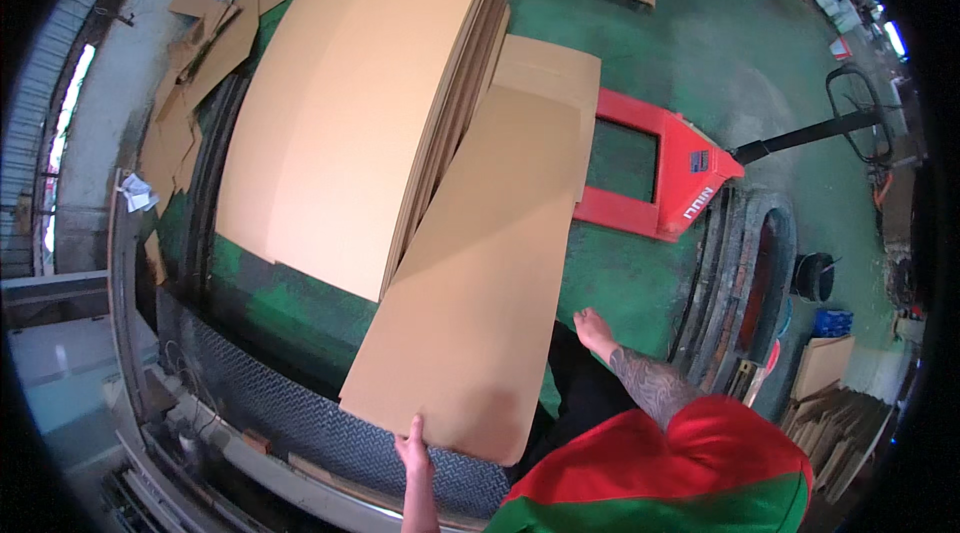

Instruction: The person picks up flat cardboard sheets from a stack and places them onto a conveyor machine. They repeat this action several times, feeding the sheets into the machine and then waiting while the machine processes them.

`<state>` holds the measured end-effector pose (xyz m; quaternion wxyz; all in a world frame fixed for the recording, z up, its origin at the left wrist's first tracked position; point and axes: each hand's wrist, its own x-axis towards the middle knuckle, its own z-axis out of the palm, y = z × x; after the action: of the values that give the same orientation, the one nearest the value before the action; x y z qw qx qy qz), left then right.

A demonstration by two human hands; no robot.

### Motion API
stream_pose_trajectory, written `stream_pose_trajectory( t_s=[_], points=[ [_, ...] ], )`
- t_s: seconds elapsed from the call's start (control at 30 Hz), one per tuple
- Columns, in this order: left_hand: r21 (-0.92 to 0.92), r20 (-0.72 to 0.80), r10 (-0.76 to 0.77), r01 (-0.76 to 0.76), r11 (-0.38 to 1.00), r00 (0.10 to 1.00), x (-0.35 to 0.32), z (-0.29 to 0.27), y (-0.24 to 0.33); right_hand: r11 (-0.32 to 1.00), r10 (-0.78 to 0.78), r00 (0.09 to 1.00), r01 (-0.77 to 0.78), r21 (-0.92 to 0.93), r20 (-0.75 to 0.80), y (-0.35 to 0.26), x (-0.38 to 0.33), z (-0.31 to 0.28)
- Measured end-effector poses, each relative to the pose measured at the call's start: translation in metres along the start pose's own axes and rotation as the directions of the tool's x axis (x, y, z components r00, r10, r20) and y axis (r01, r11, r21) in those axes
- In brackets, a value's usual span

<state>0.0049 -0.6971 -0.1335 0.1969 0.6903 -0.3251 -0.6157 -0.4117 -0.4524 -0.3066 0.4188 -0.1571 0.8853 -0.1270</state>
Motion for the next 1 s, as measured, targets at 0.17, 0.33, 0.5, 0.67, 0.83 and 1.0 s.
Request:
stream_pose_trajectory(
  t_s=[0.17,0.33,0.5,0.67,0.83,1.0],
  points=[
    [0.199,-0.154,0.184,-0.152,0.968,0.971,-0.115,-0.075,0.056,0.723,0.293,0.893,-0.441,0.532,0.342,-0.033,0.016,0.003],
    [0.26,-0.24,0.27,-0.206,0.943,0.933,-0.246,-0.058,0.126,0.224,-0.099,0.902,-0.392,0.892,0.421,-0.038,0.003,0.042],
    [0.462,-0.26,0.34,-0.193,0.866,0.904,-0.328,-0.016,0.166,-0.007,-0.373,0.813,-0.484,0.875,0.447,-0.019,-0.028,0.05],
    [0.565,-0.028,0.482,-0.384,0.73,0.876,-0.37,-0.026,0.176,0.01,-0.523,0.747,-0.477,0.879,0.411,-0.029,-0.055,0.011],
    [0.523,0.115,0.708,-0.649,0.553,0.697,-0.382,-0.118,0.127,-0.07,-0.549,0.747,-0.489,0.869,0.376,-0.09,-0.094,-0.011],
    [0.185,-0.128,0.668,-0.644,0.742,0.733,-0.379,-0.256,0.029,-0.129,-0.551,0.804,-0.347,0.929,0.224,-0.172,-0.192,-0.021]
  ],
)
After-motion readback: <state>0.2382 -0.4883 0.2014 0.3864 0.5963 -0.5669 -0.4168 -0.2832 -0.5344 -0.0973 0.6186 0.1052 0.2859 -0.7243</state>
